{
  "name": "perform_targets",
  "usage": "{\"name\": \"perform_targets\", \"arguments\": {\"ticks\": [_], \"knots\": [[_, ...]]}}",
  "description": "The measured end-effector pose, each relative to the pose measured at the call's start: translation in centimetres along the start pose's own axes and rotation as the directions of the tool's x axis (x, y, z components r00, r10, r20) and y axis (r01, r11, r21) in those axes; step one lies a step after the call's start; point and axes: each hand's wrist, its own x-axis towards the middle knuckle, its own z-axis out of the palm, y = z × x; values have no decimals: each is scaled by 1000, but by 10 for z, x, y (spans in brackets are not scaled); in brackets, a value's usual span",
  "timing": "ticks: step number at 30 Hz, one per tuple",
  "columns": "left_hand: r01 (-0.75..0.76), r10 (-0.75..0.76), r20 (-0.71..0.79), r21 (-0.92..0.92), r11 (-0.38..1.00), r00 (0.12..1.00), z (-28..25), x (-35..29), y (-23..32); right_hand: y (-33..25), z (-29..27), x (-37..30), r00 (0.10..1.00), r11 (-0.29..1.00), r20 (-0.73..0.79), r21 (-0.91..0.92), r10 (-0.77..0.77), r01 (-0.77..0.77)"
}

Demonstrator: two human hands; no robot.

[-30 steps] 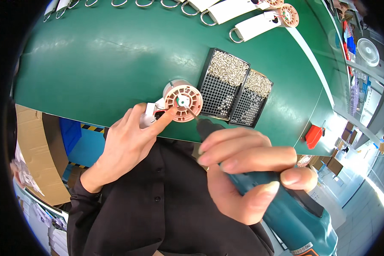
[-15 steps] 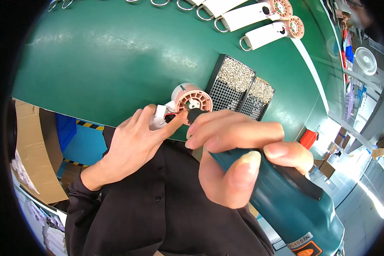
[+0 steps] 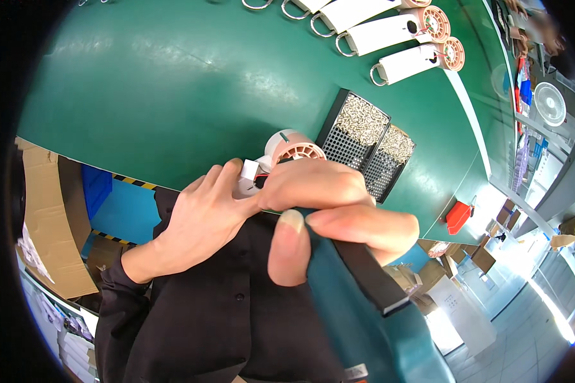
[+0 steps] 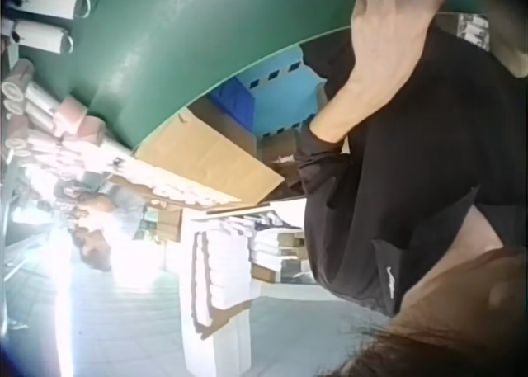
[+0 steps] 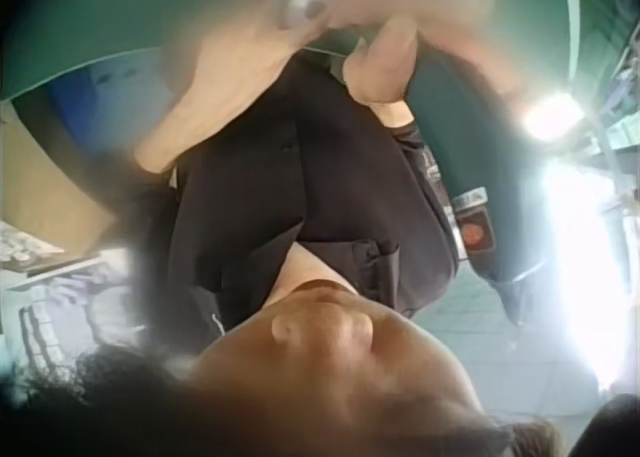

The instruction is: Using an electric screwdriver to assemble portable handheld fans on a production line.

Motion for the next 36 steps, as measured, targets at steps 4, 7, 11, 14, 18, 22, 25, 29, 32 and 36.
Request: {"name": "perform_targets", "arguments": {"ticks": [4,7,11,14,18,22,25,29,32,36], "knots": [[-13,13,-15,4,1000,1000,-2,0,1,0,-1,0,999,998,-45,59,24,-21],[-20,19,13,37,999,1000,-5,-1,2,-1,-2,-1,1000,999,-18,32,2,-2],[10,-9,44,-24,1000,999,-7,-2,4,1,-15,-4,996,987,74,153,-56,44],[0,2,31,-55,998,1000,-10,1,6,-22,-20,-2,964,950,-112,177,-241,258],[42,-36,100,-54,998,994,-16,8,8,-39,-79,-14,962,982,-194,-20,-190,190],[82,-71,110,-100,992,991,-23,11,12,-11,-97,-37,771,991,-622,-70,-135,116],[88,-75,114,-116,989,991,-23,12,12,-4,-107,-50,673,996,-736,-86,-69,9],[78,-68,113,-90,993,991,-22,14,14,3,-107,-58,642,990,-764,-131,-64,-58],[76,-68,91,-85,993,994,-20,14,14,5,-108,-59,628,990,-777,-122,-50,-73],[71,-65,71,-80,994,995,-19,15,15,9,-112,-63,648,989,-761,-119,-34,-88]]}}
